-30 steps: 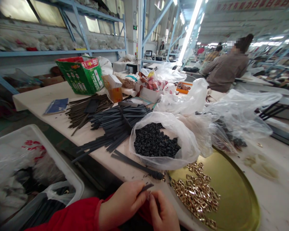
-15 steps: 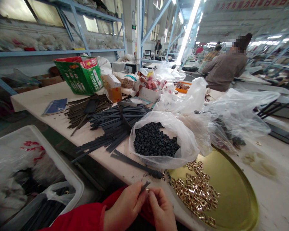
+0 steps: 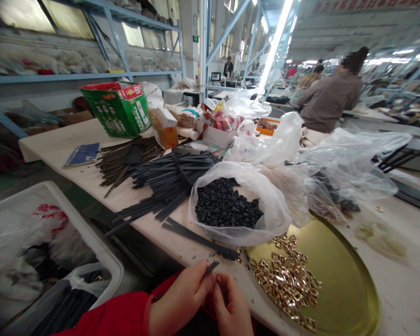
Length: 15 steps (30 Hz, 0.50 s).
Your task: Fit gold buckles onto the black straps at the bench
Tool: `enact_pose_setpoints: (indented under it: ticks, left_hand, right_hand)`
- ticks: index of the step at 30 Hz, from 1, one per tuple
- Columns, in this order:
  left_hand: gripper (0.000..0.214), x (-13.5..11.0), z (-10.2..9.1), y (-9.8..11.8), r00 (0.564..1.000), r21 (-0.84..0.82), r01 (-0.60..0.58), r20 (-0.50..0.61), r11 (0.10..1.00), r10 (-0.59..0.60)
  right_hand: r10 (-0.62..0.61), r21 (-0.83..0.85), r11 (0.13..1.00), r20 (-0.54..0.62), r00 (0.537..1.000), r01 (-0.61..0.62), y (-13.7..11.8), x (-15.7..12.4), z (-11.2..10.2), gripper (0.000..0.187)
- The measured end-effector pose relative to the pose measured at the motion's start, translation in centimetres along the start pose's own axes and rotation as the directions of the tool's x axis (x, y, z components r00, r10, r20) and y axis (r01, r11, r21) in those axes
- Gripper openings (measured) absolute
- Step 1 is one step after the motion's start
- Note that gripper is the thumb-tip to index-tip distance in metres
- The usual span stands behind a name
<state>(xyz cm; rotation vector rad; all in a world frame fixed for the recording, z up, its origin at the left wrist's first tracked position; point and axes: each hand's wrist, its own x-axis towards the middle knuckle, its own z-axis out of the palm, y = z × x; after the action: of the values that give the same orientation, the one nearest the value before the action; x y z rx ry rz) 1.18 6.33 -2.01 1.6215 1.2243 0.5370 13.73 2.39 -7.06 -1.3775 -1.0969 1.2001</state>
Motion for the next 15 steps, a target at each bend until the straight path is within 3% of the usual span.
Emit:
enact_pose_setpoints:
  ticks: [2,5,8,12,15]
  left_hand:
    - [0.018,0.0,0.2,-0.5,1.0,-0.111,0.026,-0.001,0.993,-0.026]
    - [0.02,-0.1,0.5,-0.9,0.999,-0.174,0.047,-0.014,0.984,-0.05]
    - [0.017,-0.2,0.6,-0.6,0.999,-0.152,0.02,-0.028,0.988,-0.024]
    - [0.016,-0.3,0.7,-0.4,0.999,-0.051,0.003,-0.045,0.999,-0.005]
    - [0.016,-0.4,0.8,-0.7,0.998,-0.051,0.011,-0.054,0.999,-0.013]
  right_hand:
    - [0.029,0.093,0.995,-0.01,1.0,-0.028,-0.1,0.1,-0.3,0.031]
    - [0.119,0.174,0.976,0.074,0.99,-0.13,-0.1,0.6,-0.9,0.032]
    - [0.18,0.224,0.954,0.111,0.977,-0.201,0.1,1.1,-1.2,0.031]
    - [0.219,0.299,0.93,0.018,0.976,-0.214,0.7,1.2,-0.7,0.03]
    - [0.288,0.435,0.848,0.1,0.952,-0.302,1.2,1.1,-0.3,0.028]
